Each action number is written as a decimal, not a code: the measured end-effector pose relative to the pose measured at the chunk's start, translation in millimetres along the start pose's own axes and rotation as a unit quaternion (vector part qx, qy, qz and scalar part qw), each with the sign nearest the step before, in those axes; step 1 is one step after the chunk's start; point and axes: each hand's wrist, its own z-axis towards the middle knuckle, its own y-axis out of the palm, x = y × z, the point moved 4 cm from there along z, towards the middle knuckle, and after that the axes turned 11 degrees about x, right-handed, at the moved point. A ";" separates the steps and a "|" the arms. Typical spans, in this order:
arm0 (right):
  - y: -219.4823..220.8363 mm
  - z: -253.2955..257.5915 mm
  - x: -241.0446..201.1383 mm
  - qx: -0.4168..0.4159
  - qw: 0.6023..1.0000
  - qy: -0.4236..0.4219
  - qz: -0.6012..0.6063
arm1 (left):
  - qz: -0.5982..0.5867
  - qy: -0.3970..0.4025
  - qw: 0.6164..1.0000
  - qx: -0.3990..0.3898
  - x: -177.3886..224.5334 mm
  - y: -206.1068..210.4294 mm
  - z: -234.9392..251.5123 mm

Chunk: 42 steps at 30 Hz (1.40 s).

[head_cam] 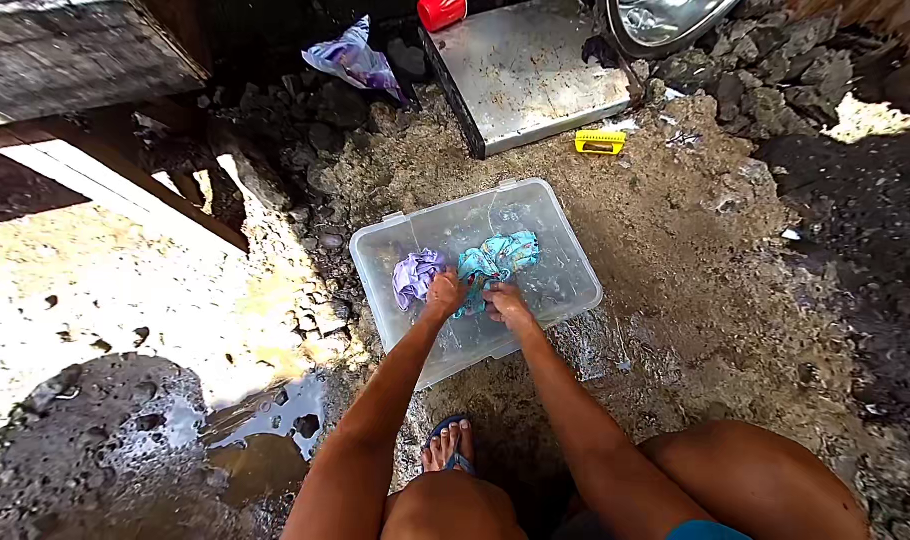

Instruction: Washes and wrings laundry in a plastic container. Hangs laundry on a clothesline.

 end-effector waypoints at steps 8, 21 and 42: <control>-60.9 -7.4 -25.5 0.012 0.855 -0.063 0.515 | -0.321 -0.183 0.929 0.023 2.8 -45.1 -2.5; -139.6 -161.2 -233.8 0.074 0.713 -0.652 0.247 | -0.632 0.117 0.763 0.070 130.7 -226.9 -36.6; -123.5 -55.3 -105.3 0.025 0.975 -0.214 -0.047 | -0.383 -0.093 0.910 -0.133 13.4 -86.2 -35.4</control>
